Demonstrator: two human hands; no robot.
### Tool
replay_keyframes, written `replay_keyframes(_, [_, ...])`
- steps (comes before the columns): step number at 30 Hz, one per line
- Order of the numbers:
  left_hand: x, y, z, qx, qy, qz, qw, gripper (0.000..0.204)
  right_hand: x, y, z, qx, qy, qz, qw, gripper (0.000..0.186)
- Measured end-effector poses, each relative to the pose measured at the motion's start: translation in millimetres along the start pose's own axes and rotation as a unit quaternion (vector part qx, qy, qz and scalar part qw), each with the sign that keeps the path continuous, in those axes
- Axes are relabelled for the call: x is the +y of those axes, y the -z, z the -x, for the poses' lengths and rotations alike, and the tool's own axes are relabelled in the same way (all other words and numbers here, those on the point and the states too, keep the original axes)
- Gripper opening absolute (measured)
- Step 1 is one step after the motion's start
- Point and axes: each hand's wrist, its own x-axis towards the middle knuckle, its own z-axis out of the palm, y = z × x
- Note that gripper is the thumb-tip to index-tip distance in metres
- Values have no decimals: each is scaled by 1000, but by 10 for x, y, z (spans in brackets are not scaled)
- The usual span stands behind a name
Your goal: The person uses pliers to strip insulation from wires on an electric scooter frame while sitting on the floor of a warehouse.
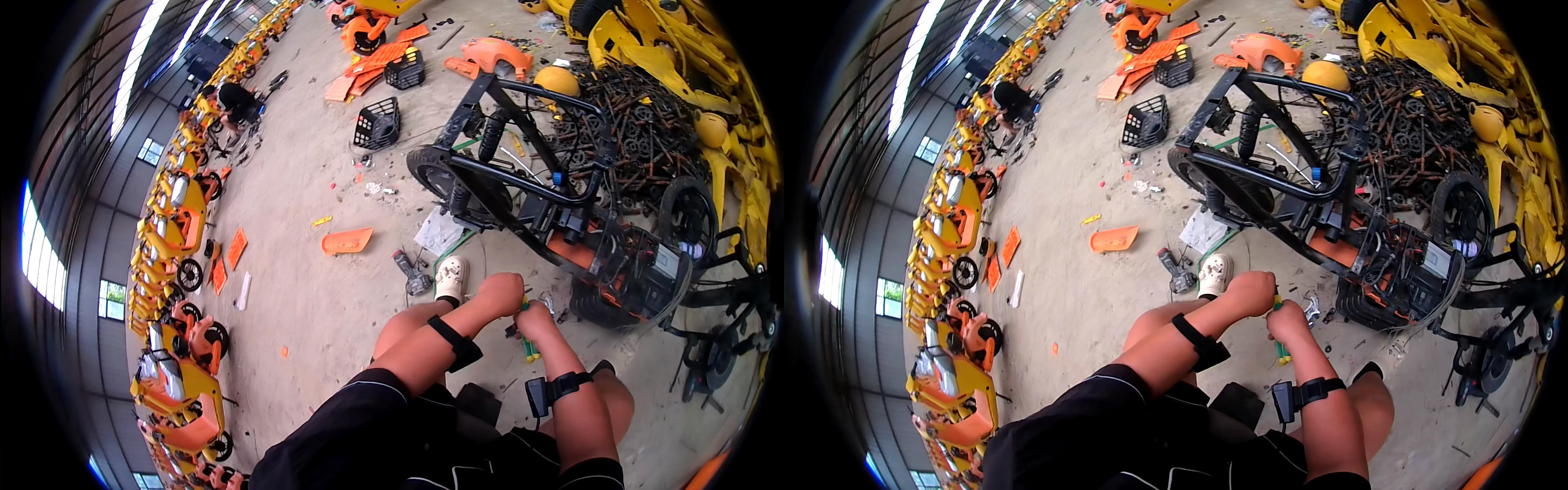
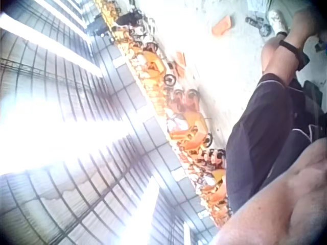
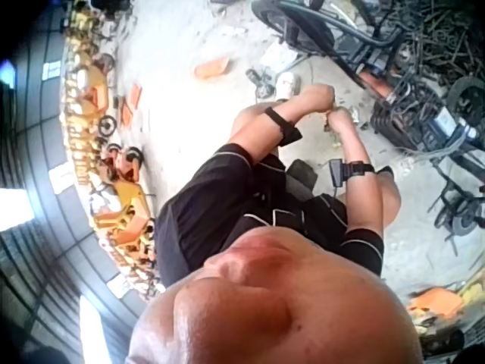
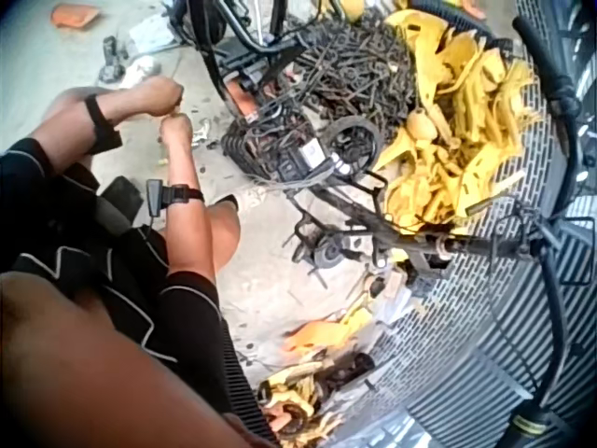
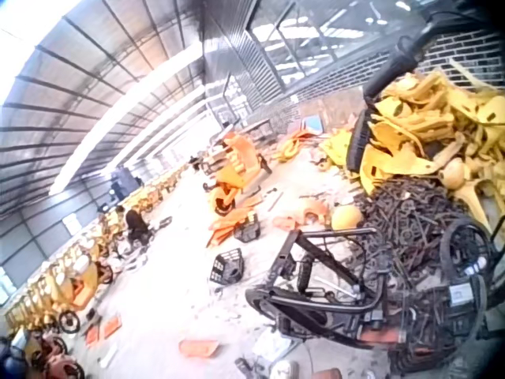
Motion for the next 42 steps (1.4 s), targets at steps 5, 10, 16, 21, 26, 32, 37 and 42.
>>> replay_keyframes(5, [39,69,72,-7,-26,-39,999,21,-67,61,46,-70,-40,-91,993,27])
replay_keyframes(10, [120,183,169,-94,-96,-81,988,19,69,278,-125,95,-29,76,992,32])
replay_keyframes(16, [-25,239,-208,-13,-72,-18,997,23,116,409,-200,-1,-10,133,991,35])
replay_keyframes(21, [-101,215,-390,33,-48,38,998,40,-108,543,-103,4,-3,73,997,36])
replay_keyframes(26, [-7,465,-611,20,-86,194,977,54,-107,720,-112,-69,-49,-143,986,35])
replay_keyframes(32, [-102,588,-700,-38,-30,343,938,58,-286,757,-50,-90,-65,-286,952,41])
replay_keyframes(37, [37,747,-686,-101,-41,423,900,61,-322,847,-36,-51,-47,-154,986,37])
replay_keyframes(42, [-62,560,-731,-48,-64,398,914,56,-289,756,23,87,50,120,988,35])
